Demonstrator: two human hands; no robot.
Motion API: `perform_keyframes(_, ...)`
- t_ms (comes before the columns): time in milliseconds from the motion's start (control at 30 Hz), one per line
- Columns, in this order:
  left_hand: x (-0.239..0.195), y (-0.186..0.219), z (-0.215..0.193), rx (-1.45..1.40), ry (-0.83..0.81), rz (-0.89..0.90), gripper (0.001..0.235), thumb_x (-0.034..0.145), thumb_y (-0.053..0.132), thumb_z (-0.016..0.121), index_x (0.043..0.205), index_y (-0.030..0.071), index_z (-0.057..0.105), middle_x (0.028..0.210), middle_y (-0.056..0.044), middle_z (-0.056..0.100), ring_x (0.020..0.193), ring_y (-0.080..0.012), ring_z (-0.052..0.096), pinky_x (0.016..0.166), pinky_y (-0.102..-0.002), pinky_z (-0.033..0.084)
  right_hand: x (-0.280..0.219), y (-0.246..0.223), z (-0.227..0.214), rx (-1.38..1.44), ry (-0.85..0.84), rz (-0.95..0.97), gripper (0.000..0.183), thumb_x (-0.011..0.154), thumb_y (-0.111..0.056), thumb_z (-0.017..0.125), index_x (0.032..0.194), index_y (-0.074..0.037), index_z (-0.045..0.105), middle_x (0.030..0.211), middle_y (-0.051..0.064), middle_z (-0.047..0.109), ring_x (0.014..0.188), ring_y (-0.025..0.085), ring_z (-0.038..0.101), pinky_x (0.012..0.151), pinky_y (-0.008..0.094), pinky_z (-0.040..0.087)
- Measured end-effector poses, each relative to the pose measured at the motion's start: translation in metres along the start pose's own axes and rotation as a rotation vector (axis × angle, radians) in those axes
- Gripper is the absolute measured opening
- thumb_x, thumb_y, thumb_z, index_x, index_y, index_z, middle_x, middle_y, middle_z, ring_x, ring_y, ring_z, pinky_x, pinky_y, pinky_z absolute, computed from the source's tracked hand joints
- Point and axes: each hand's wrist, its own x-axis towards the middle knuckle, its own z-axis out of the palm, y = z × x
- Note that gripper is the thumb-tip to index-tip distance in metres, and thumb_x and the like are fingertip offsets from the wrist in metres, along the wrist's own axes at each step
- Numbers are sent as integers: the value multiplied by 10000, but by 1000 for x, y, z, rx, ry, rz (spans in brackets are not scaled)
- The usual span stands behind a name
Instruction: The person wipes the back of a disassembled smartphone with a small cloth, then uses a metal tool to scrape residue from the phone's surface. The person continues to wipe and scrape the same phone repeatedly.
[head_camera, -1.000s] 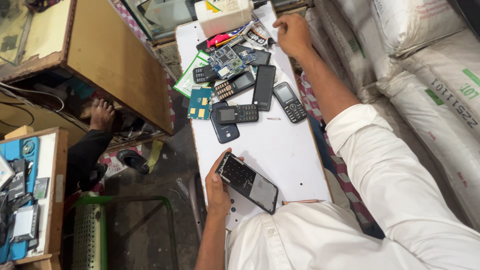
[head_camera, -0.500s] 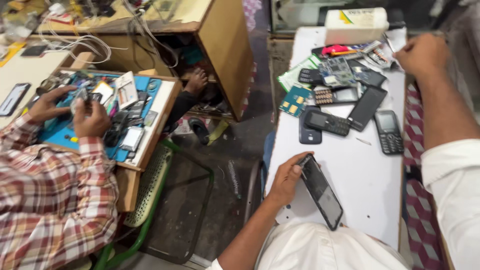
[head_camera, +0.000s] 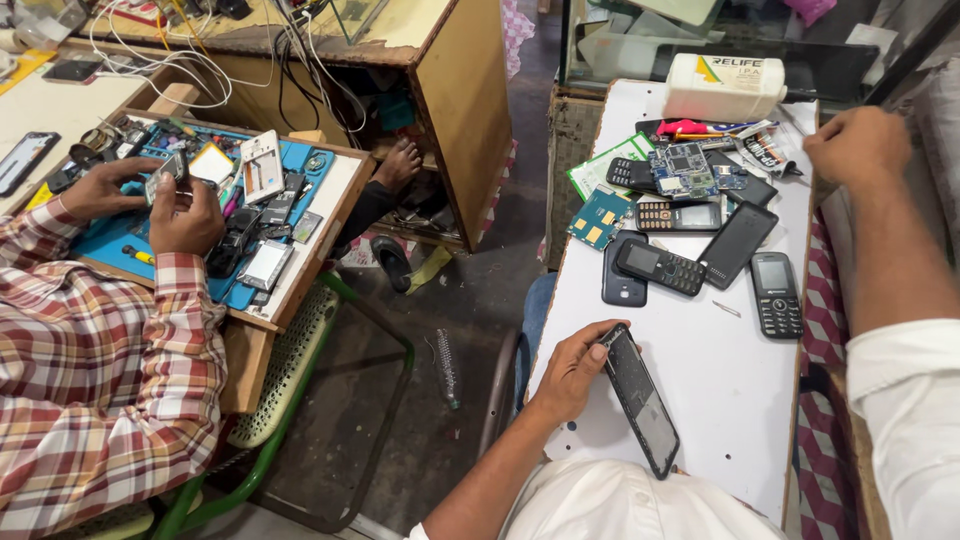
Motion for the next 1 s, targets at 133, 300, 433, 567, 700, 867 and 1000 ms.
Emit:
perform_keyframes(133, 0, -4, -1, -53, 2, -33, 719, 1036, 584, 534, 1408, -29, 562, 1156, -106, 708, 1034, -129, 665, 909, -291, 567, -14, 23, -14, 192, 128, -150, 134, 952, -193, 759, 948, -59, 757, 904, 129, 763, 853, 274, 731, 807, 399, 580)
perform_keyframes(300, -1, -7, 0, -42, 1, -22, 714, 1042, 582, 541, 1407, -30, 565, 1156, -118, 711, 1040, -140, 669, 918, -299, 569, -37, 52, -9, 808, 174, -208, 179, 1149, -51, 579, 1207, 104, 512, 1087, 161, 662, 871, 165, 715, 753, 267, 608)
perform_keyframes(433, 0, -8, 0, -1, -2, -19, 723, 1036, 595, 528, 1421, -16, 560, 1174, -117, 719, 1069, -140, 675, 948, -302, 567, -51, 68, 1, 971, 134, -31, 177, 1192, -83, 555, 1267, 67, 499, 1082, 142, 722, 826, 146, 716, 727, 254, 575)
perform_keyframes(567, 2, -10, -3, -145, 36, -48, 721, 1010, 565, 586, 1428, -18, 522, 1228, -134, 694, 1095, -158, 658, 951, -310, 535, -93, 73, 0, 1248, 93, -17, 109, 1165, -36, 612, 1163, 36, 531, 1049, 145, 711, 801, 153, 692, 709, 256, 569)
perform_keyframes(700, 3, -9, -2, -182, 22, -35, 717, 1017, 562, 596, 1424, -24, 519, 1220, -146, 688, 1107, -170, 662, 988, -316, 531, -174, 69, -13, 1592, -31, 69, 79, 1129, 31, 646, 1064, 48, 604, 996, 134, 692, 765, 144, 641, 727, 236, 539)
perform_keyframes(867, -1, -3, -2, -54, -33, -2, 775, 1025, 601, 556, 1507, -4, 498, 1158, -115, 673, 1078, -140, 619, 1002, -292, 489, -266, 50, -25, 1647, -78, 173, 55, 1060, -10, 684, 1050, 40, 664, 928, 109, 693, 746, 136, 637, 708, 258, 528)
perform_keyframes(1000, -1, -3, -1, -54, -37, -25, 777, 1017, 616, 556, 1472, -12, 515, 1175, -113, 683, 1096, -142, 621, 1028, -288, 478, -301, 29, -38, 1457, -87, 101, 104, 1035, -35, 688, 1072, 61, 668, 898, 101, 704, 763, 126, 628, 706, 243, 524)
